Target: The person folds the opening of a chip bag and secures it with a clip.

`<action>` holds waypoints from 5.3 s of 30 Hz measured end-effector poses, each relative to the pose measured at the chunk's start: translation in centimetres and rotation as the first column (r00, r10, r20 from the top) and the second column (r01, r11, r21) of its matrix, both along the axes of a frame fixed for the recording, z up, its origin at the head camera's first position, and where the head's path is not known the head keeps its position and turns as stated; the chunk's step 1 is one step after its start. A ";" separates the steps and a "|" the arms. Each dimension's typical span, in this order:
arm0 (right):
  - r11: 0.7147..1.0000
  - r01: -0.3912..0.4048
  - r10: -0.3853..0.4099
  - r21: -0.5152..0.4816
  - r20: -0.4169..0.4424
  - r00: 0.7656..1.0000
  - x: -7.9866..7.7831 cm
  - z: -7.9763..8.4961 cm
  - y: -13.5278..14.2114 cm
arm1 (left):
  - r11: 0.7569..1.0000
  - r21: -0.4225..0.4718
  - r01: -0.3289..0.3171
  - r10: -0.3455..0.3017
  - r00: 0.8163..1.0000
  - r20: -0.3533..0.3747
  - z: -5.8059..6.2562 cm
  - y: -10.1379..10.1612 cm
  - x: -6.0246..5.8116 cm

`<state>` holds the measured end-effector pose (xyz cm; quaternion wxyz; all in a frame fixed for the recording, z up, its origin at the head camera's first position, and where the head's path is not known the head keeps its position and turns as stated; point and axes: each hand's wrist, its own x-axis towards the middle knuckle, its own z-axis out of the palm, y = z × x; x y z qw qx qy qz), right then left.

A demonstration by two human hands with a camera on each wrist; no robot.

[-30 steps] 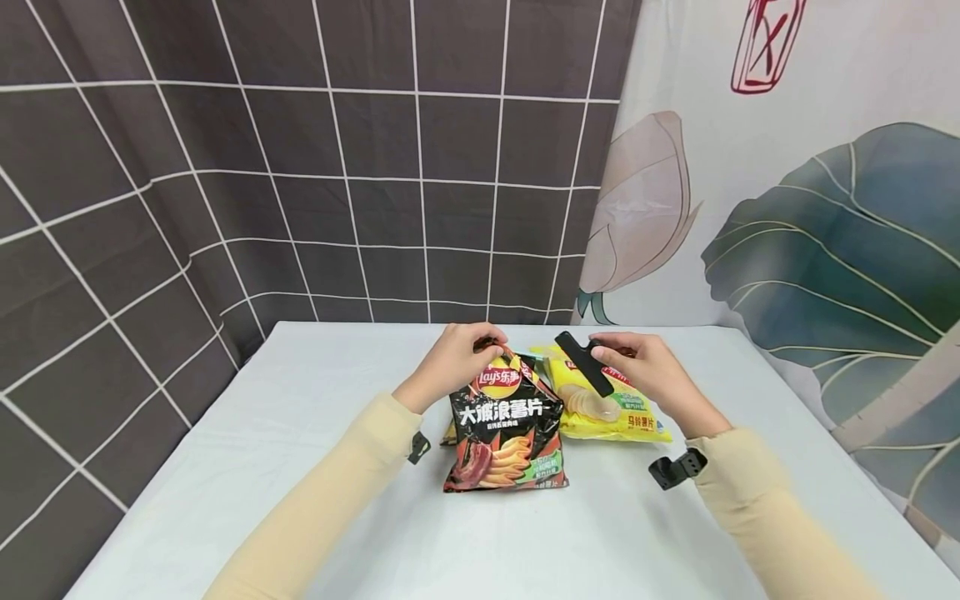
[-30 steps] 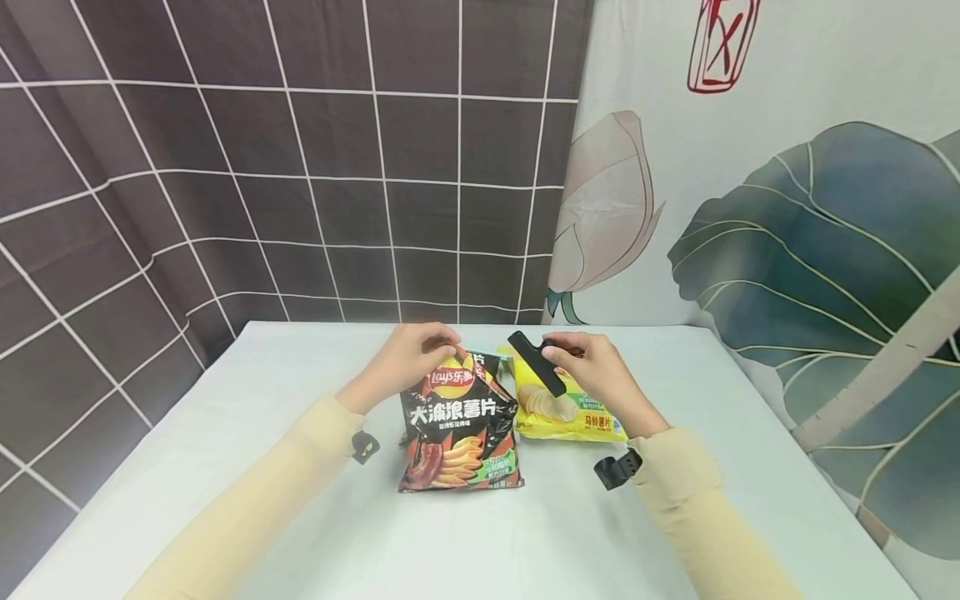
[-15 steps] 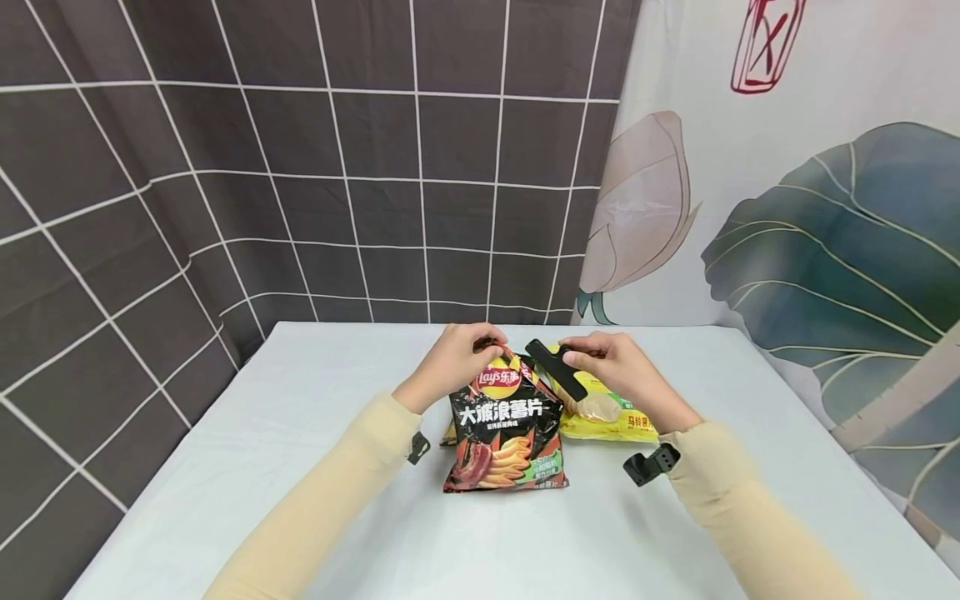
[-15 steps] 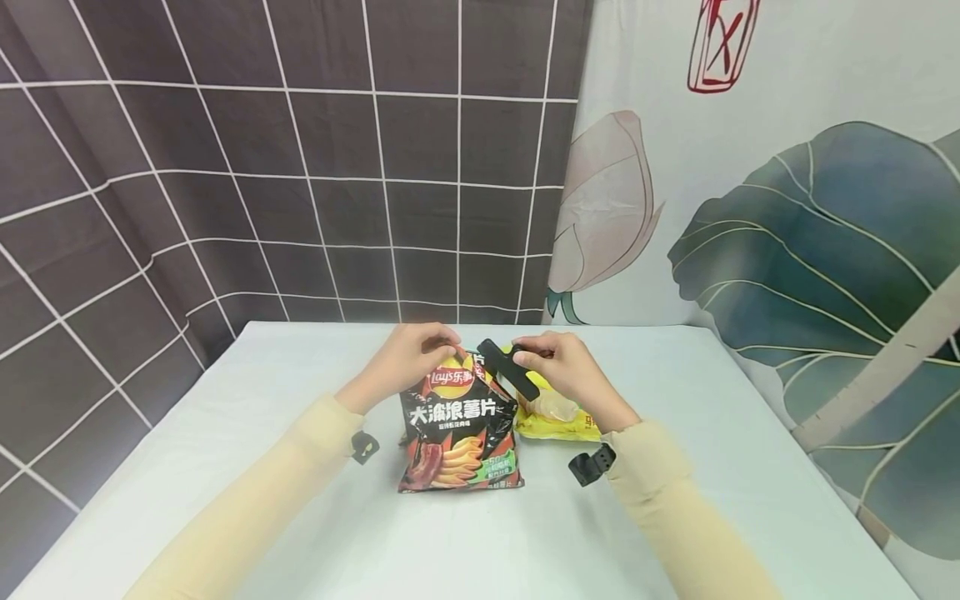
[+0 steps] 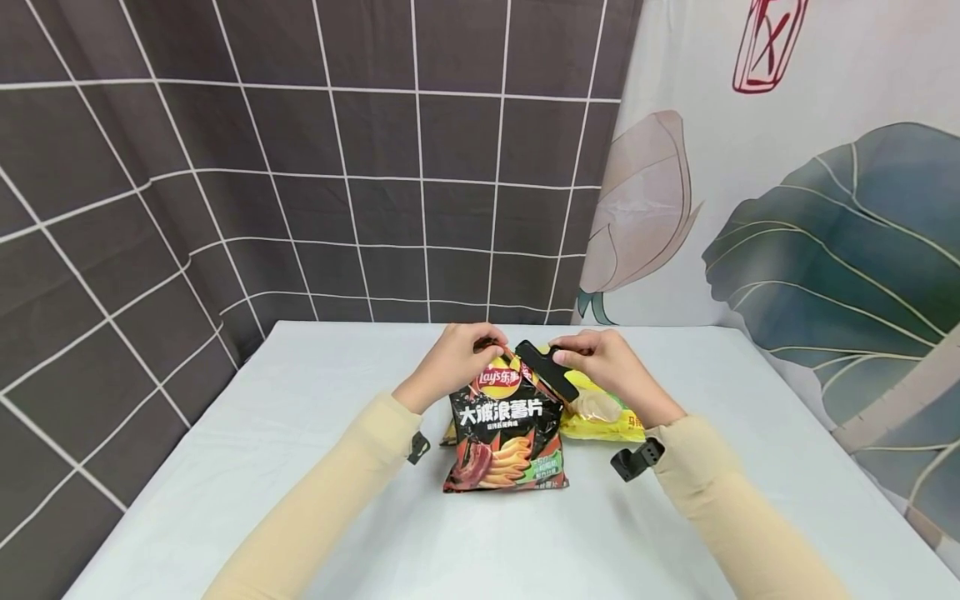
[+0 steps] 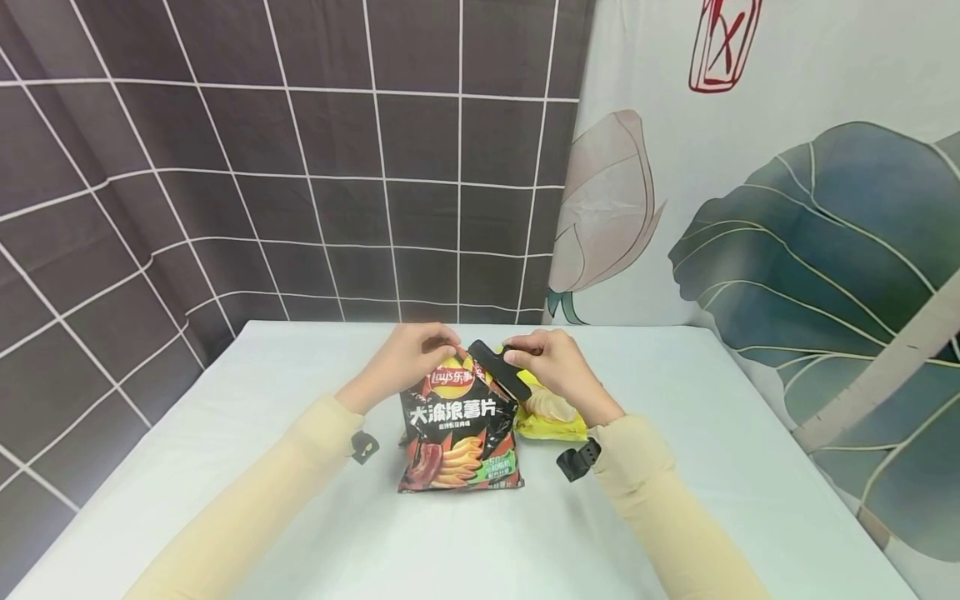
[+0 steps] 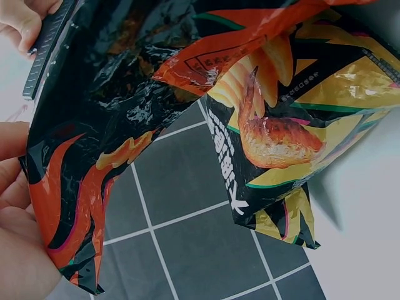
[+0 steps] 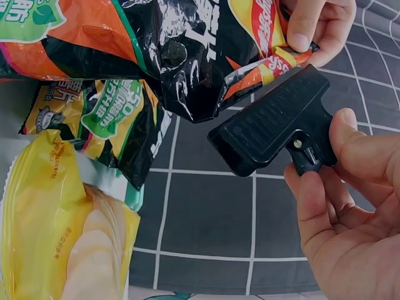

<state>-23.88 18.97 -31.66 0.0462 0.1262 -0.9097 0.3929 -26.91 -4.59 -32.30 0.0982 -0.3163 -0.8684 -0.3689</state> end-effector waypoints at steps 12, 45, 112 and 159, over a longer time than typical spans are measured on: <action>0.999 -0.025 0.025 -0.020 -0.017 1.000 -0.3 -0.1 -0.9 | 0.999 0.024 0.024 -0.024 1.000 0.005 0.1 0.0 0.1; 0.993 -0.001 0.005 -0.115 0.036 0.999 -0.7 -2.2 -2.4 | 1.000 -0.003 -0.025 0.025 0.997 -0.070 -0.2 -0.2 0.1; 0.949 -0.049 0.177 -0.313 0.395 0.902 4.0 -7.5 -1.5 | 0.918 0.347 -0.192 -0.020 0.851 0.525 -7.6 -3.5 6.9; 0.881 -0.031 0.242 -0.471 0.393 0.887 2.0 -6.0 -9.9 | 0.938 0.204 -0.279 0.118 0.813 0.570 -4.9 -11.1 4.8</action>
